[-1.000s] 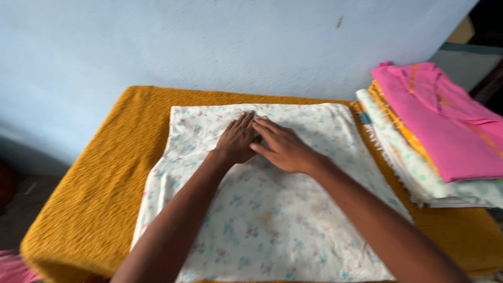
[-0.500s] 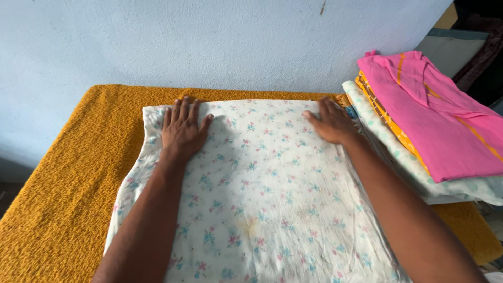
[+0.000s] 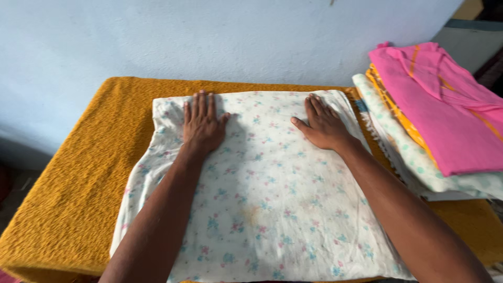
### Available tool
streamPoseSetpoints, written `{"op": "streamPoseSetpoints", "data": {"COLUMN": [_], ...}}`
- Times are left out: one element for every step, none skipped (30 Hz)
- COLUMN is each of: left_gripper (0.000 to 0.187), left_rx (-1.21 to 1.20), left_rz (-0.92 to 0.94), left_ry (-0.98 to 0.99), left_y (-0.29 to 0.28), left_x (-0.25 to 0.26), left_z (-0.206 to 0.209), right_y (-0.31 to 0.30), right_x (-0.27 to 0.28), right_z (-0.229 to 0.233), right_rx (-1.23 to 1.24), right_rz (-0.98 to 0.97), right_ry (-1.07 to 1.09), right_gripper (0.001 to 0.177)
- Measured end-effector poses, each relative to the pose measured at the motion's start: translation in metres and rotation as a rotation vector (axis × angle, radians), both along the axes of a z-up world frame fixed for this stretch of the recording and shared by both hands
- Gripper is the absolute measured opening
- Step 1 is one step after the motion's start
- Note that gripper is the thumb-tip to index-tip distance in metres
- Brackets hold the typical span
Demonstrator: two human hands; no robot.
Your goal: The person folds a white floral-patterned sheet on a yellow-covered surface, smoothing and aligning edges before stacking it with other folded linens. They then unfold a black-and-white checkered cloth and begin folding it.
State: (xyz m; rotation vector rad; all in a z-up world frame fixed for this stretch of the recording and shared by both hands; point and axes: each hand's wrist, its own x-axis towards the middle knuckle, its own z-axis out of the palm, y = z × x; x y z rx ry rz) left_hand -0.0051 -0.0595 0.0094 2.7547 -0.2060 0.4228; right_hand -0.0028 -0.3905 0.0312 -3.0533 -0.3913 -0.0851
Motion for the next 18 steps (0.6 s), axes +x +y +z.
{"op": "streamPoseSetpoints", "data": {"left_gripper": [0.081,0.083,0.086,0.089,0.092,0.095,0.093,0.091,0.088,0.087,0.088,0.090,0.093,0.088,0.084,0.082,0.081,0.080], "left_rx": [0.004,0.009,0.018,0.054,0.090,0.125,0.095,0.064,0.057,0.051,0.038,0.026,0.017,-0.018,-0.055,-0.091,-0.081,-0.070], "left_rz": [0.028,0.056,0.094,0.181,0.270,0.359,0.439,0.519,0.512,0.504,0.503,0.503,0.503,0.467,0.429,0.391,0.359,0.327], "left_ry": [0.013,0.026,0.035,0.051,0.069,0.087,0.167,0.247,0.326,0.405,0.387,0.369,0.356,0.399,0.439,0.478,0.488,0.498], "left_y": [-0.004,-0.007,-0.005,0.001,0.009,0.019,0.032,0.046,0.058,0.070,0.076,0.079,0.083,0.088,0.091,0.095,0.097,0.100], "left_x": [0.002,0.002,0.001,-0.001,-0.004,-0.009,-0.015,-0.021,-0.031,-0.042,-0.050,-0.055,-0.060,-0.062,-0.064,-0.065,-0.064,-0.064], "left_z": [0.002,0.004,0.010,0.018,0.025,0.033,0.041,0.048,0.050,0.049,0.045,0.039,0.032,0.027,0.022,0.018,0.016,0.015], "right_y": [-0.009,-0.017,-0.019,-0.021,-0.023,-0.028,-0.032,-0.035,-0.041,-0.044,-0.048,-0.053,-0.057,-0.059,-0.063,-0.066,-0.069,-0.072], "right_x": [-0.001,-0.006,-0.009,-0.013,-0.020,-0.027,-0.034,-0.039,-0.045,-0.049,-0.053,-0.058,-0.064,-0.068,-0.072,-0.075,-0.079,-0.082], "right_z": [-0.001,-0.003,-0.005,-0.006,-0.007,-0.005,-0.002,0.001,0.006,0.010,0.014,0.018,0.020,0.021,0.025,0.028,0.031,0.034], "right_rx": [0.004,-0.004,-0.005,-0.007,-0.016,-0.025,-0.032,-0.013,0.007,0.027,-0.016,-0.059,-0.102,-0.063,-0.024,0.015,0.003,-0.008], "right_rz": [0.009,-0.018,-0.035,-0.053,-0.054,-0.055,-0.059,-0.176,-0.290,-0.405,-0.404,-0.403,-0.400,-0.413,-0.426,-0.438,-0.422,-0.405], "right_ry": [-0.032,-0.033,-0.038,-0.043,-0.123,-0.204,-0.285,-0.213,-0.141,-0.069,-0.116,-0.162,-0.202,-0.174,-0.148,-0.122,-0.094,-0.067], "right_gripper": [0.098,0.096,0.094,0.092,0.091,0.090,0.089,0.092,0.096,0.099,0.101,0.102,0.104,0.101,0.098,0.095,0.091,0.088]}}
